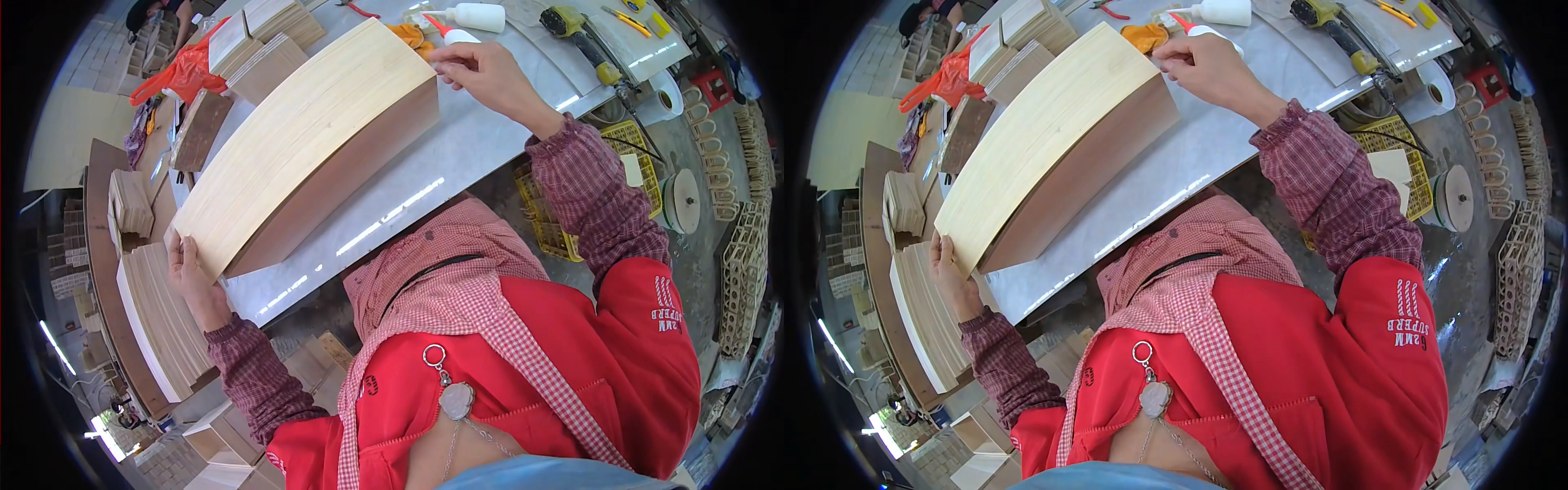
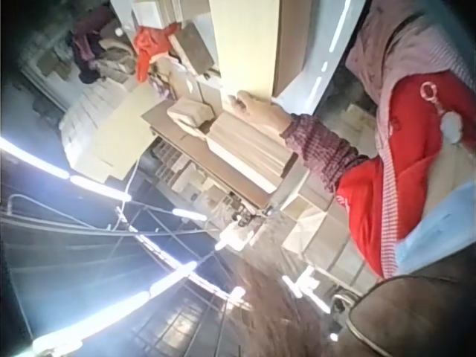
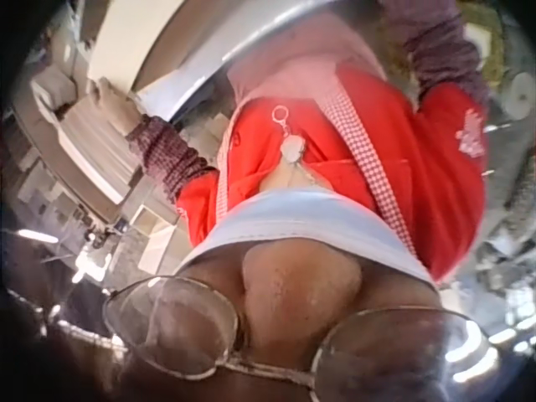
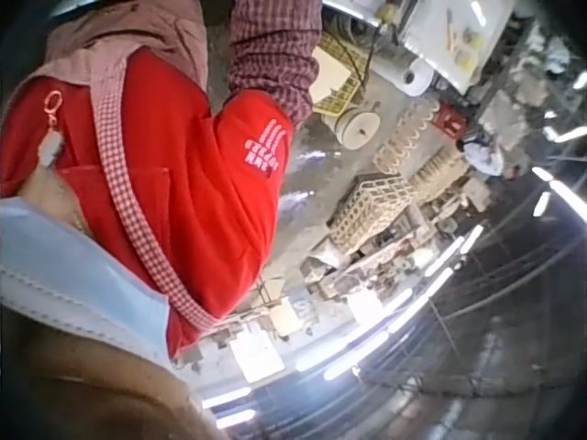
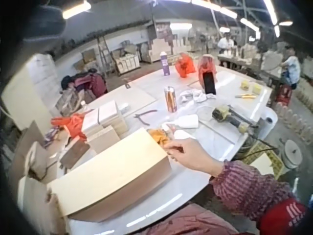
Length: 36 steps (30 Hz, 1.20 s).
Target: Assemble wooden rectangular boxes by applying glue and using a pneumatic nail gun to secure the planks.
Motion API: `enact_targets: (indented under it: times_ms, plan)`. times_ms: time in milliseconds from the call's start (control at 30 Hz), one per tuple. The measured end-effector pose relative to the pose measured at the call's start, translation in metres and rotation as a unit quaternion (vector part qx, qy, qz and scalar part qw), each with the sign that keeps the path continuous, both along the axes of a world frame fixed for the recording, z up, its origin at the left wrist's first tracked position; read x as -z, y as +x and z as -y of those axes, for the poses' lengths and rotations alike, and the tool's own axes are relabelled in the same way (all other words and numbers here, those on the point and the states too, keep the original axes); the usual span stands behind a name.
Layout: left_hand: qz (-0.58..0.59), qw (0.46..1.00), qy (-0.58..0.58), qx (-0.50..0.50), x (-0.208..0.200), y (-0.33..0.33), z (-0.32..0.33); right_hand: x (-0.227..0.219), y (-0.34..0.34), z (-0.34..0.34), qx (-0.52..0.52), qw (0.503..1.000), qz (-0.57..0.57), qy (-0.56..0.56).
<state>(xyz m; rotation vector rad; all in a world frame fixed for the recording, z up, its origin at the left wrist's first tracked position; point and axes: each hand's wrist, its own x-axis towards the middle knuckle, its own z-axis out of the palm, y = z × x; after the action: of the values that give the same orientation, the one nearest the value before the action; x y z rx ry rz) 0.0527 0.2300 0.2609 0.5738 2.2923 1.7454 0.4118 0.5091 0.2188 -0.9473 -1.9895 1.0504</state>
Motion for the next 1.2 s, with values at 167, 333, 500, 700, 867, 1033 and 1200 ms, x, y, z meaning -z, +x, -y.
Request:
enact_targets:
  times_ms: [167,333,500,700,867,1033,1200]
  plan:
    - [-0.006,1.0,-0.021,0.008,0.005,-0.007,0.002,-0.004,0.005,0.008,0.003,0.991,0.079,0.111]
    - [-0.021,0.999,-0.045,0.005,0.001,0.001,-0.001,-0.008,0.002,0.009,0.003,0.976,0.096,0.198]
    - [-0.038,0.996,-0.086,-0.001,0.0,0.003,0.001,-0.001,0.001,-0.004,-0.004,0.957,0.093,0.275]
    - [-0.047,0.995,-0.089,0.005,0.015,-0.006,0.007,-0.02,0.004,0.006,-0.043,0.965,0.101,0.237]
    - [-0.046,0.995,-0.086,0.009,0.012,0.0,0.005,-0.023,0.003,0.007,-0.038,0.976,0.13,0.17]
    - [-0.043,0.995,-0.085,0.014,0.014,-0.003,0.006,-0.025,0.001,0.008,-0.039,0.982,0.143,0.115]
    - [-0.038,0.998,-0.049,0.025,0.025,-0.016,0.015,-0.02,-0.003,0.002,-0.042,0.979,0.156,0.122]
